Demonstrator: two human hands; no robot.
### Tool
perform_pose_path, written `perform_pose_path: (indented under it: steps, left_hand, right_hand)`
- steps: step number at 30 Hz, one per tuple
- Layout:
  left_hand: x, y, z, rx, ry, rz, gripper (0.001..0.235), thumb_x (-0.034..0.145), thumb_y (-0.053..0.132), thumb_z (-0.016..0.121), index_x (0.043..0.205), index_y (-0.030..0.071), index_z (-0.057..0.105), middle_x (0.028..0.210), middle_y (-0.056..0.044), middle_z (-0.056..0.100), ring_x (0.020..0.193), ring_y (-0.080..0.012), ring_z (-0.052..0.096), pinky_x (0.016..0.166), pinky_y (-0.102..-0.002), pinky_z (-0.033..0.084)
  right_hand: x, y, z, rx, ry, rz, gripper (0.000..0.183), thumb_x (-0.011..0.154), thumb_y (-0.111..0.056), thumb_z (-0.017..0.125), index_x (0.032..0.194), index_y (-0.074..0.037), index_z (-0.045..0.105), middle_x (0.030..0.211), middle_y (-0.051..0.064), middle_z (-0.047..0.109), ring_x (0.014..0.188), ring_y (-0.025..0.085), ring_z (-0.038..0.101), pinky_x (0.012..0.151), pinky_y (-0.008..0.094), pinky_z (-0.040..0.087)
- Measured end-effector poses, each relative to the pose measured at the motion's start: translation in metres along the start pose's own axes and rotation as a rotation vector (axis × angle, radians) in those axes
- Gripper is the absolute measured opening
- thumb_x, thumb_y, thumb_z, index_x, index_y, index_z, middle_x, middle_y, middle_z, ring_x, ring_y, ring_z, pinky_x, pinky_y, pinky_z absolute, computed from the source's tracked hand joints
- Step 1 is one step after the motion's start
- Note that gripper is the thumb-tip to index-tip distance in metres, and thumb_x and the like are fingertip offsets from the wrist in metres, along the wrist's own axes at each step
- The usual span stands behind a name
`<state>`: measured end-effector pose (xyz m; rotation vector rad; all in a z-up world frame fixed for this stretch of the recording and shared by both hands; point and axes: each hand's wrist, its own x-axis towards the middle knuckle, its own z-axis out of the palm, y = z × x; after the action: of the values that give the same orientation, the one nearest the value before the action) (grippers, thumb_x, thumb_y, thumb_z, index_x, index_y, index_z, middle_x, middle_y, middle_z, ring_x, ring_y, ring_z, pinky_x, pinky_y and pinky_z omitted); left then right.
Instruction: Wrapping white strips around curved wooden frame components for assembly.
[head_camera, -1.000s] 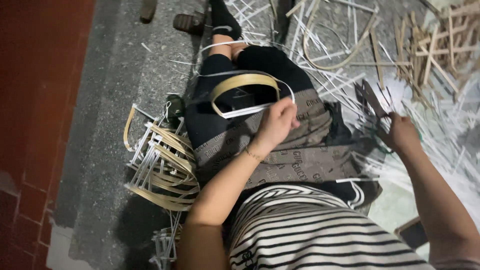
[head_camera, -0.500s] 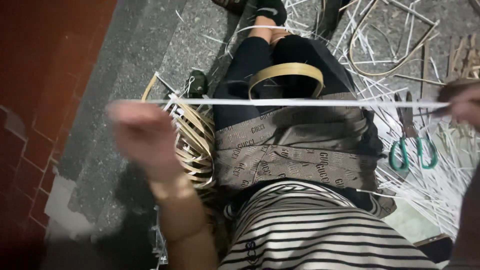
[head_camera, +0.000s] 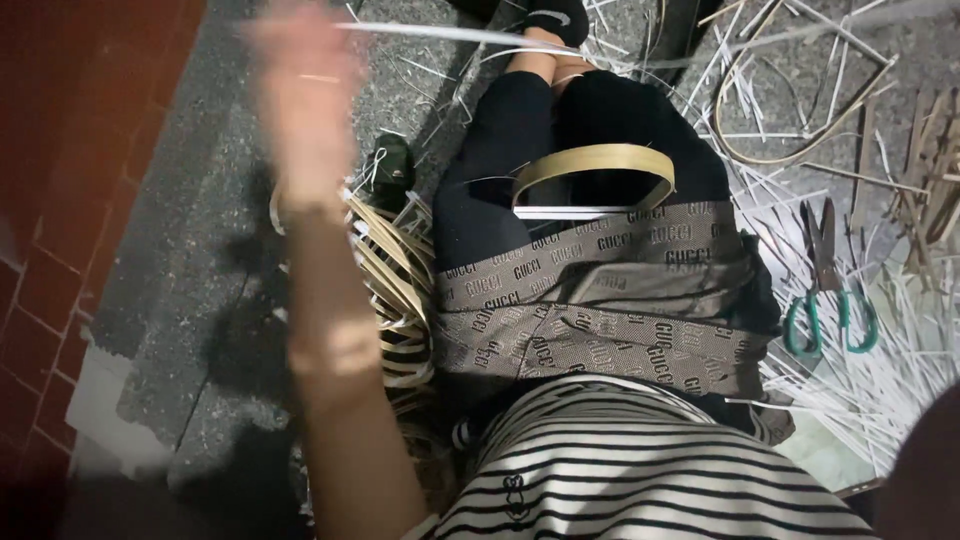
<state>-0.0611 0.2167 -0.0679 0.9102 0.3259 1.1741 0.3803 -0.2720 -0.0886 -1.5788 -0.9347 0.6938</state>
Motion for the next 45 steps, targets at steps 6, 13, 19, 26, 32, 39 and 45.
perform_pose_path:
  steps: [6, 13, 19, 26, 32, 39, 45]
  left_hand:
    - [-0.072, -0.091, 0.102, 0.683, -0.926, -0.38, 0.054, 0.095, 0.018, 0.08, 0.144, 0.012, 0.058, 0.121, -0.003, 0.072, 0.109, -0.0117, 0.068, 0.097, -0.028, 0.056]
    - [-0.089, -0.092, 0.116, 0.798, -0.931, -0.212, 0.041, 0.093, 0.016, 0.082, 0.132, 0.008, 0.069, 0.101, -0.005, 0.07, 0.086, -0.0133, 0.067, 0.078, -0.027, 0.055]
    - [-0.104, -0.098, 0.119, 0.885, -0.875, -0.023, 0.039, 0.098, 0.016, 0.074, 0.135, 0.007, 0.065, 0.103, -0.009, 0.068, 0.087, -0.0194, 0.068, 0.08, -0.031, 0.057]
    - [-0.11, -0.093, 0.126, 0.967, -0.819, 0.015, 0.032, 0.099, 0.015, 0.074, 0.128, 0.006, 0.063, 0.106, -0.011, 0.069, 0.093, -0.0267, 0.071, 0.081, -0.035, 0.058]
    - [-0.108, -0.082, 0.13, 0.89, -0.794, -0.198, 0.033, 0.097, 0.009, 0.074, 0.129, 0.006, 0.066, 0.105, -0.009, 0.071, 0.092, -0.0223, 0.074, 0.081, -0.031, 0.059]
    - [-0.12, -0.086, 0.135, 0.853, -0.746, -0.009, 0.032, 0.097, 0.004, 0.072, 0.129, 0.007, 0.068, 0.11, -0.007, 0.071, 0.096, -0.0216, 0.072, 0.085, -0.032, 0.059]
    - [-0.133, -0.089, 0.139, 1.002, -0.749, 0.184, 0.027, 0.095, 0.001, 0.073, 0.121, 0.006, 0.069, 0.104, -0.009, 0.067, 0.095, -0.0268, 0.065, 0.086, -0.036, 0.055]
  right_hand:
    - [0.002, -0.053, 0.124, 0.05, 0.183, 0.031, 0.006, 0.116, -0.01, 0.062, 0.114, -0.007, 0.057, 0.102, 0.007, 0.068, 0.097, 0.018, 0.072, 0.089, 0.032, 0.059]
    - [0.002, -0.047, 0.194, 0.037, 0.042, -0.016, 0.013, 0.11, -0.009, 0.066, 0.118, -0.005, 0.056, 0.114, 0.011, 0.069, 0.108, 0.02, 0.069, 0.097, 0.03, 0.057]
    - [0.021, -0.04, 0.207, -0.443, -0.07, -0.429, 0.03, 0.085, -0.01, 0.077, 0.11, -0.006, 0.061, 0.107, 0.009, 0.073, 0.101, 0.023, 0.072, 0.089, 0.037, 0.056]
    - [0.052, -0.031, 0.217, -0.73, -0.109, -1.024, 0.025, 0.074, -0.016, 0.089, 0.084, -0.02, 0.067, 0.07, -0.003, 0.062, 0.054, 0.021, 0.054, 0.054, 0.037, 0.028]
    - [0.055, -0.05, 0.217, -0.75, -0.066, -0.983, 0.021, 0.077, -0.017, 0.086, 0.091, -0.018, 0.071, 0.073, -0.003, 0.062, 0.058, 0.019, 0.055, 0.061, 0.039, 0.026]
    - [0.051, -0.058, 0.214, -0.55, -0.036, -0.894, 0.024, 0.085, -0.018, 0.084, 0.092, -0.011, 0.062, 0.09, 0.01, 0.067, 0.081, 0.031, 0.063, 0.073, 0.042, 0.041]
    - [0.081, -0.088, 0.209, -0.039, -0.155, -0.068, 0.015, 0.105, -0.022, 0.062, 0.107, -0.007, 0.062, 0.098, 0.0, 0.065, 0.091, 0.015, 0.064, 0.085, 0.027, 0.052]
